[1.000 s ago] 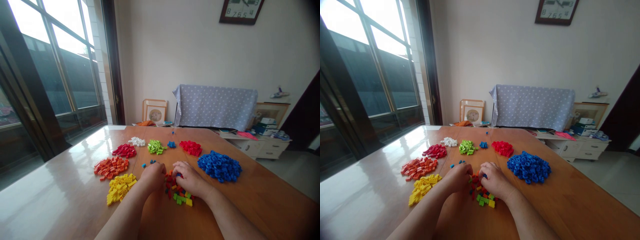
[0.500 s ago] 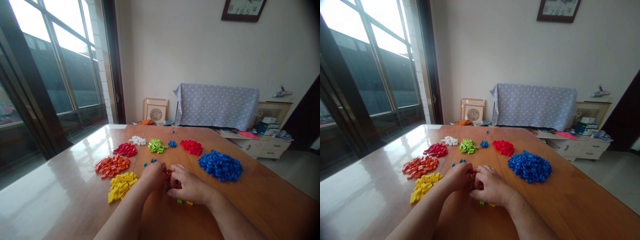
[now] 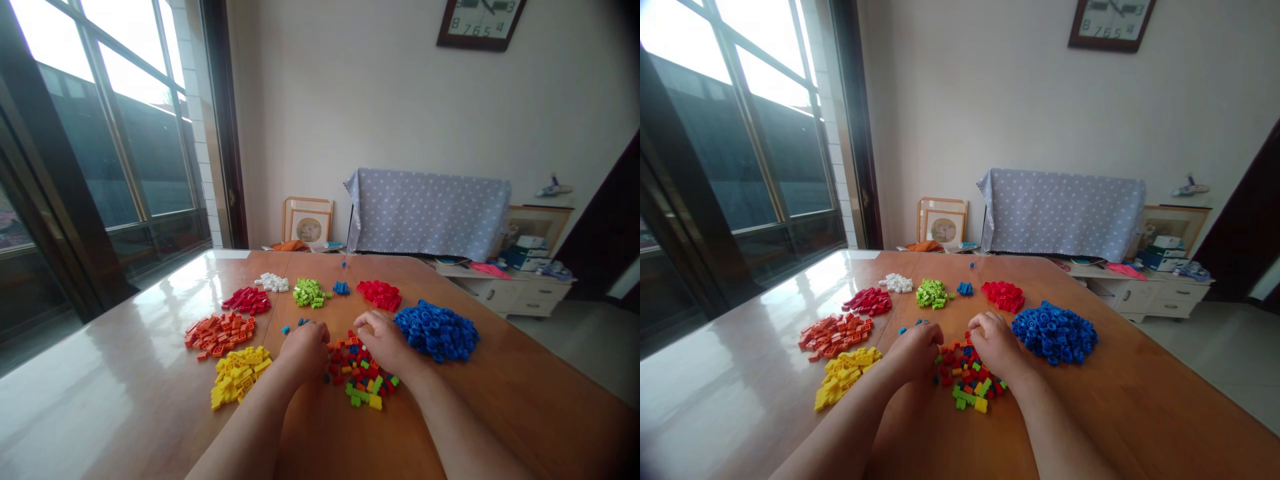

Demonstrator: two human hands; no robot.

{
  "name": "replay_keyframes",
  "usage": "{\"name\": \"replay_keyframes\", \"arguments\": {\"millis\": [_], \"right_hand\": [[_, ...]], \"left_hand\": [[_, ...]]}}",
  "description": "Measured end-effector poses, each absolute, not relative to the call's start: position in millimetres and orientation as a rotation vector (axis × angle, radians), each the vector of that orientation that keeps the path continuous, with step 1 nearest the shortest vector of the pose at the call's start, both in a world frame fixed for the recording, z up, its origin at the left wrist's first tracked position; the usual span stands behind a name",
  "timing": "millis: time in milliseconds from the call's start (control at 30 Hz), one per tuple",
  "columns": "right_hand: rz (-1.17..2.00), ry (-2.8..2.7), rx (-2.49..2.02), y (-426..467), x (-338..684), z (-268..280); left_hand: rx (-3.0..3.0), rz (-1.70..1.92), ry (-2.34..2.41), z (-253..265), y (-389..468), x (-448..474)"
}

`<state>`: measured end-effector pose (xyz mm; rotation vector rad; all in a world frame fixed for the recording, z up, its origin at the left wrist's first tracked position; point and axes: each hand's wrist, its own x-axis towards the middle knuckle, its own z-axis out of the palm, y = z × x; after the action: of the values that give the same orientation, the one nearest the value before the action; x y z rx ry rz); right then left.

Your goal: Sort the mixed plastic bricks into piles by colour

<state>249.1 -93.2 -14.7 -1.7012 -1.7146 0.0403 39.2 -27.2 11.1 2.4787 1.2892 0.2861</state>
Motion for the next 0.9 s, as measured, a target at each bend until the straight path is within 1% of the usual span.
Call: {"name": "replay_keyframes", "arguments": {"millis": [167, 400, 667, 900], "right_hand": [[0.026, -1.735, -1.815, -80, 266, -28], [0.08, -1.876, -1.869, -87, 254, -23], [0.213, -1.658, -1.807, -83, 260, -27], [0.383, -1.335, -1.57, -83, 282, -24]], "left_hand": [[2.491, 0.317, 1.273, 12, -30, 41], [2.516, 0.31, 1.245, 14, -35, 43], [2.532, 0.305, 1.198, 12, -36, 46], [2.518, 0.367, 1.159, 8, -36, 48]]}}
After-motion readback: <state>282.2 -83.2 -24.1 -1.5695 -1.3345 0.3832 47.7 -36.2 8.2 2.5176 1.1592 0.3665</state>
